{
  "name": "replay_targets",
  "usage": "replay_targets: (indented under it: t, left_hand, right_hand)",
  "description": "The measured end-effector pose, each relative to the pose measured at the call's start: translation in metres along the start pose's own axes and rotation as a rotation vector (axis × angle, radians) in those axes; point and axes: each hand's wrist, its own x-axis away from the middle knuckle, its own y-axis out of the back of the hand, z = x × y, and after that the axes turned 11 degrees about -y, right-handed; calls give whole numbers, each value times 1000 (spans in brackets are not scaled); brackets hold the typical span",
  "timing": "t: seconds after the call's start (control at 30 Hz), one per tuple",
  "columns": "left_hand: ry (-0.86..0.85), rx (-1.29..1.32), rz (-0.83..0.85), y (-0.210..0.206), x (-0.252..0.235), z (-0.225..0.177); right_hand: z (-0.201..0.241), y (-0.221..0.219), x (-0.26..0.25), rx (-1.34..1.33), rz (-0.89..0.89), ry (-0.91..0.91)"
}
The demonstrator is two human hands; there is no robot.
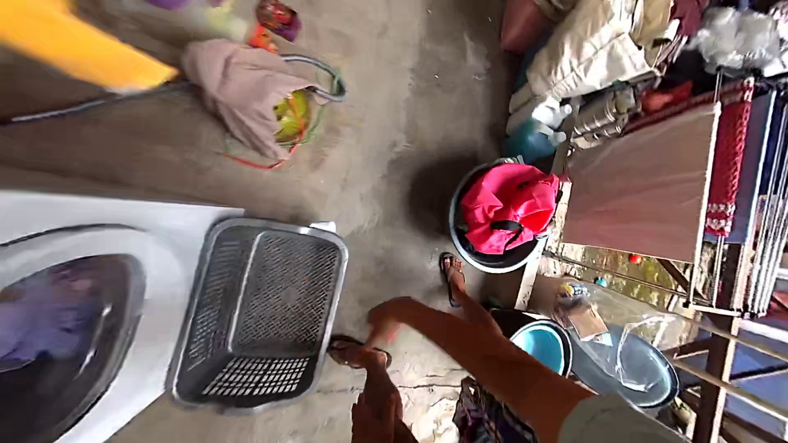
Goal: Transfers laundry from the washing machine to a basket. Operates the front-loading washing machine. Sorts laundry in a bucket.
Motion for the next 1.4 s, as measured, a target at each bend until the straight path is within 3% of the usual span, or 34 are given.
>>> replay_targets:
  t: [0.1, 0.2, 0.3, 0.4, 0.53, 0.63, 0.73, 0.77, 0.83, 0.87, 0.9, 1.0, 1.07, 1.13, 1.23, 1.4]
  left_hand:
    - [-167, -82, 68, -61, -60, -59]
    - [-203, 83, 242, -94, -127, -186]
    - [-182, 262, 306, -129, -206, -307]
    - [-115, 370, 287, -172, -273, -381]
    - [-15, 387, 217, -221, -302, -411]
    - [13, 428, 193, -243, -302, -399]
    - [2, 451, 148, -257, -303, -385]
    - [-2, 445, 131, -261, -302, -380]
    - [22, 442, 99, -265, -305, -374]
    - [45, 446, 87, -261, -309, -371]
    - [71, 446, 91, -252, -312, -366]
    - [60, 354, 97, -217, -296, -330]
    - [18, 285, 69, -180, -263, -303]
    - [18, 269, -15, -137, -208, -268]
    - [157, 316, -210, -76, -109, -211]
    - [398, 502, -540, 4, 68, -55]
  right_hand:
    - [-225, 14, 37, -353, -194, -347]
    - [-441, 45, 109, -712, -344, -730]
    - [-624, 68, 117, -1024, -756, -772]
    - [-710, 123, 101, -1139, -876, -739]
    - [-768, 173, 40, -1018, -951, -678]
    - [-745, 184, 12, -1032, -948, -459]
    - [-653, 222, 46, -1081, -714, -520]
    - [-641, 223, 51, -1050, -679, -553]
    - [-664, 203, 42, -905, -703, -531]
    - [-692, 182, 21, -809, -894, -435]
    - [-712, 175, 11, -726, -933, -383]
    - [-706, 169, 31, -358, -789, -436]
    - [-654, 164, 62, -226, -699, -489]
    - [-586, 144, 93, -260, -676, -463]
    - [-472, 111, 121, -249, -718, -389]
    - [-238, 51, 156, 36, -614, -192]
